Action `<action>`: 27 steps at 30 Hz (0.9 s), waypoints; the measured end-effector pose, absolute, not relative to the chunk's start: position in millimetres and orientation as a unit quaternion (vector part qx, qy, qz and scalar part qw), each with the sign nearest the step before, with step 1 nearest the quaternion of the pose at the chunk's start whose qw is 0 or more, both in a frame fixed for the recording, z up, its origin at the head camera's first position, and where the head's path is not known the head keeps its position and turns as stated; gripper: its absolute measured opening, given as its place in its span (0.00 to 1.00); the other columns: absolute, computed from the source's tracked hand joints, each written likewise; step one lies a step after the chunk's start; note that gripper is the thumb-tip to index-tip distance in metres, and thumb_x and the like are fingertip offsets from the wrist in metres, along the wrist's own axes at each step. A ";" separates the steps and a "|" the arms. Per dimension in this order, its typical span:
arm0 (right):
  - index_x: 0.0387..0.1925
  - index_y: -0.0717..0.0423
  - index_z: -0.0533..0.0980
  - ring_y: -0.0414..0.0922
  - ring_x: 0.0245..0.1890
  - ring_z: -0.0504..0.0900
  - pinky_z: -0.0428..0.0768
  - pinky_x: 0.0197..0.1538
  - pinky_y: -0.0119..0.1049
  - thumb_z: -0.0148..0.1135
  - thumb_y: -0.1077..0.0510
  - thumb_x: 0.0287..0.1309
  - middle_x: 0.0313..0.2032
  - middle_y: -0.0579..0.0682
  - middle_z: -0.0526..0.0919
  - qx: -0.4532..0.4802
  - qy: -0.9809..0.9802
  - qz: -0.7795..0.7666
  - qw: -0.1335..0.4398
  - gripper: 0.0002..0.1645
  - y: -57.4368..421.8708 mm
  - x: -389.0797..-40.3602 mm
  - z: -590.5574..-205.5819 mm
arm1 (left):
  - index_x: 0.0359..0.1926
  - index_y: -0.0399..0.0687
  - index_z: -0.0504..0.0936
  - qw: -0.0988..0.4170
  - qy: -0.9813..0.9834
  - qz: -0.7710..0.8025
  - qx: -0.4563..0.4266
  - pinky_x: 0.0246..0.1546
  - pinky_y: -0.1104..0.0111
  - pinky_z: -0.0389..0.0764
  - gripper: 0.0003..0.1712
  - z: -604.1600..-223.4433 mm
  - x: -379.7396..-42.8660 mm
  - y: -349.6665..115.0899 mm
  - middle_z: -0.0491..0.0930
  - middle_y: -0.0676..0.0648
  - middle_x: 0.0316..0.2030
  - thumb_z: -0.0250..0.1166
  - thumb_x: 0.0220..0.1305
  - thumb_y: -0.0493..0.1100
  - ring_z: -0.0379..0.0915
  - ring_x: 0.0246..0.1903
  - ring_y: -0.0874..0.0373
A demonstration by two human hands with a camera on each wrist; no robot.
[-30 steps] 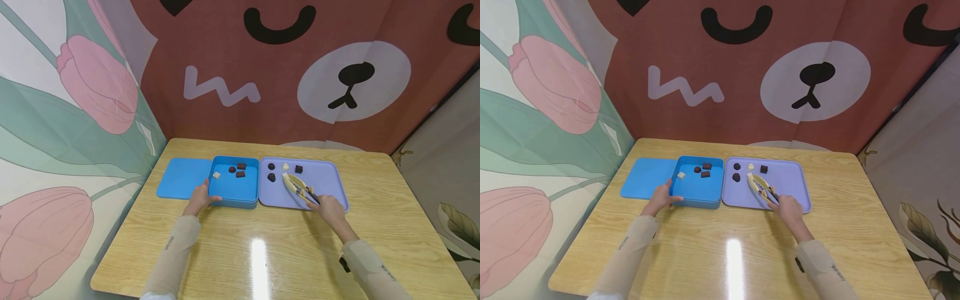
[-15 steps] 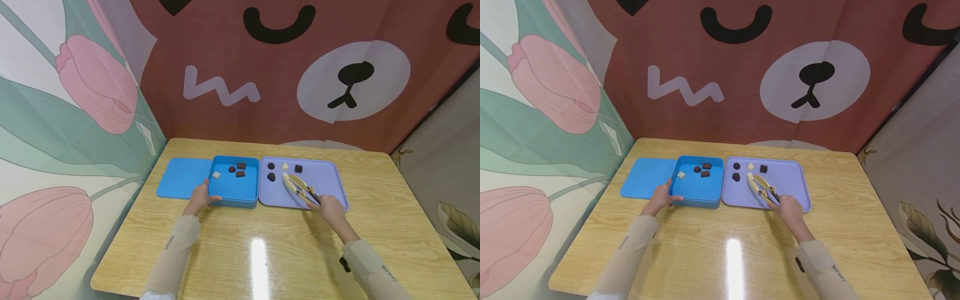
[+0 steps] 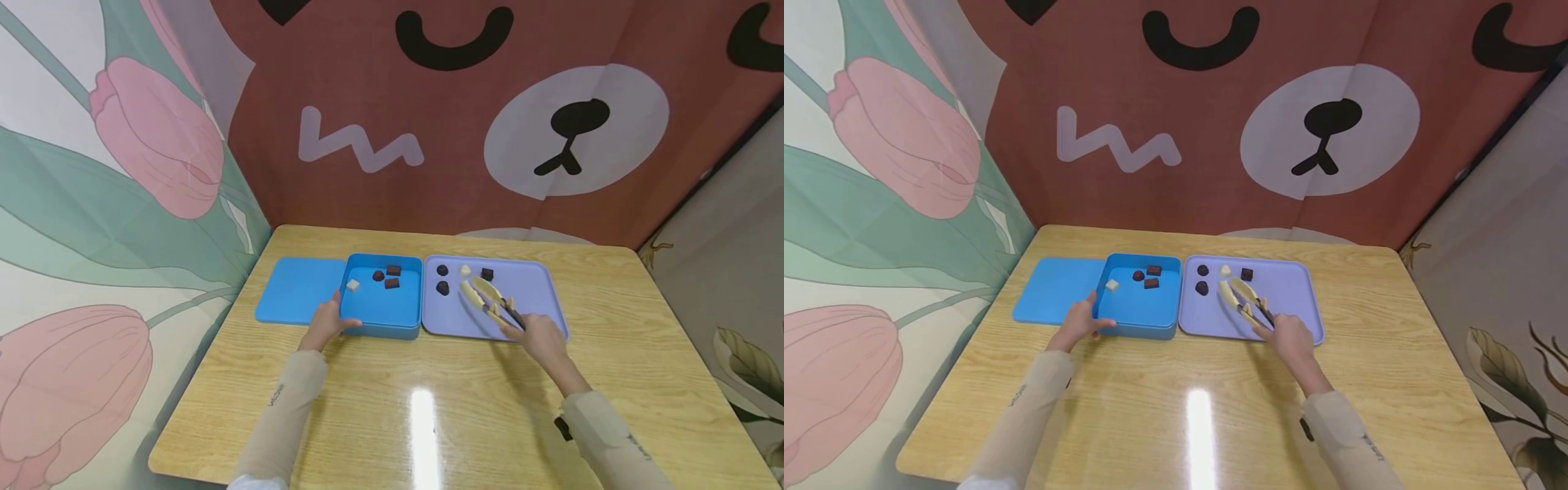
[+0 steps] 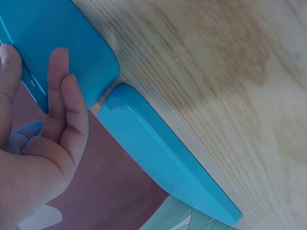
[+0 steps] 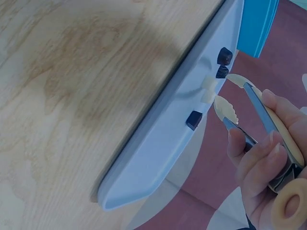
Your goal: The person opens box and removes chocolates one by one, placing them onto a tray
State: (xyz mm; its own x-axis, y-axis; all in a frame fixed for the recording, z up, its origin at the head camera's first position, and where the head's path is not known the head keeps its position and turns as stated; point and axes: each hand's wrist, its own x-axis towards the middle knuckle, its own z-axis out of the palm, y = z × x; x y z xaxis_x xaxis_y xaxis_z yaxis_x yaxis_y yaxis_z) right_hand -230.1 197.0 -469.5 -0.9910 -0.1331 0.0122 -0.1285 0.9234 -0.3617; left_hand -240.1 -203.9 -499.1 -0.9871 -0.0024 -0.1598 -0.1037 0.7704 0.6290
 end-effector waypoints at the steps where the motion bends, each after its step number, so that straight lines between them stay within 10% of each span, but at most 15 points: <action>1: 0.16 0.58 0.68 0.47 0.16 0.68 0.63 0.14 0.38 0.62 0.42 0.48 0.17 0.53 0.72 -0.066 0.981 -0.184 0.005 0.25 196.5 -230.2 -468.7 | 0.66 0.27 0.43 0.075 0.938 0.338 -0.028 0.43 0.58 0.74 0.56 -499.1 -240.0 -203.9 0.76 0.37 0.26 0.69 0.49 0.48 0.75 0.15 0.51; 18: 0.15 0.56 0.66 0.45 0.16 0.65 0.60 0.15 0.35 0.60 0.38 0.49 0.14 0.49 0.67 -0.087 0.975 -0.206 0.009 0.28 177.5 -227.6 -454.9 | 0.66 0.28 0.44 0.075 0.936 0.343 -0.033 0.45 0.56 0.73 0.55 -498.8 -240.0 -203.2 0.72 0.28 0.44 0.69 0.49 0.48 0.75 0.17 0.51; 27: 0.27 0.61 0.76 0.44 0.16 0.65 0.61 0.14 0.34 0.60 0.36 0.48 0.15 0.49 0.68 -0.096 0.969 -0.225 0.005 0.29 166.0 -226.5 -455.6 | 0.66 0.29 0.43 0.075 0.936 0.342 -0.037 0.42 0.58 0.75 0.57 -500.9 -241.2 -203.8 0.76 0.33 0.34 0.69 0.47 0.49 0.75 0.15 0.52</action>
